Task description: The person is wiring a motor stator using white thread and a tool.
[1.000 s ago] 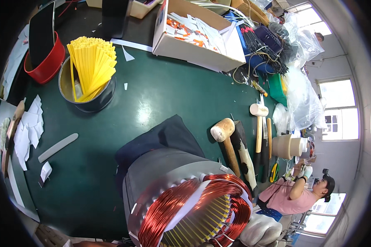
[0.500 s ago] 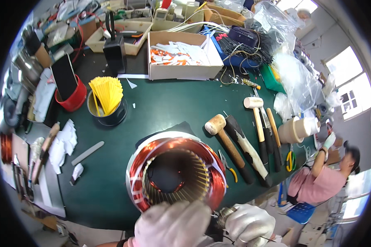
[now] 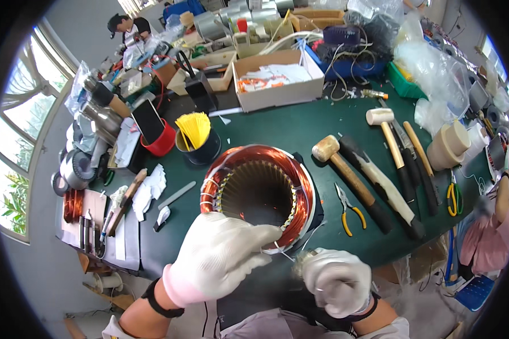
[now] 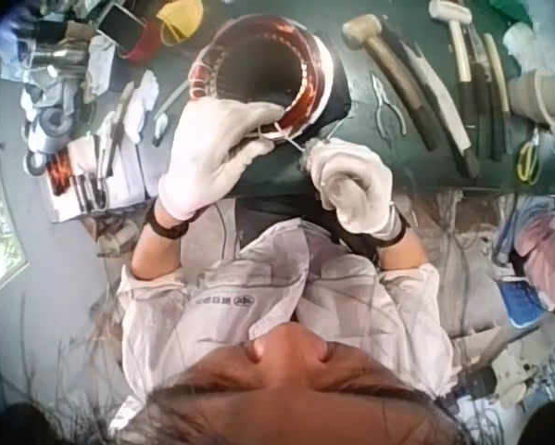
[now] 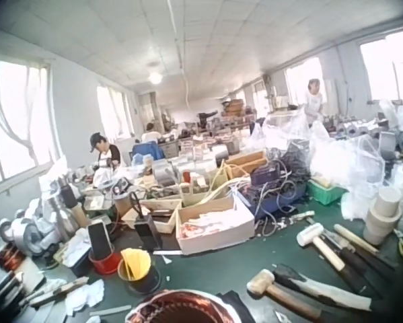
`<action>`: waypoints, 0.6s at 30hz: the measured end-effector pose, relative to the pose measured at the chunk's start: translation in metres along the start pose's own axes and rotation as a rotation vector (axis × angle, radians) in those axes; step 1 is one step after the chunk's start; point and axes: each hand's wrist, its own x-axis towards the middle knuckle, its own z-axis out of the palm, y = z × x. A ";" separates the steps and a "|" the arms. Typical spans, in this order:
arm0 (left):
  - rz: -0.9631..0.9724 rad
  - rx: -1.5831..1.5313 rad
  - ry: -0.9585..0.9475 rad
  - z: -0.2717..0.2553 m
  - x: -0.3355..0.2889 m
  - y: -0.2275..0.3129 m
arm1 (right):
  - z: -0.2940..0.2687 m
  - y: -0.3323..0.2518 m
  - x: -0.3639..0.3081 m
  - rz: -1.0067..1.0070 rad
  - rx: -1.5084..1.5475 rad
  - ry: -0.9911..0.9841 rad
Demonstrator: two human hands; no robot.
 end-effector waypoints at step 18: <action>-0.012 0.051 0.175 0.016 0.004 0.003 | 0.044 -0.017 0.001 -0.173 -0.388 -0.025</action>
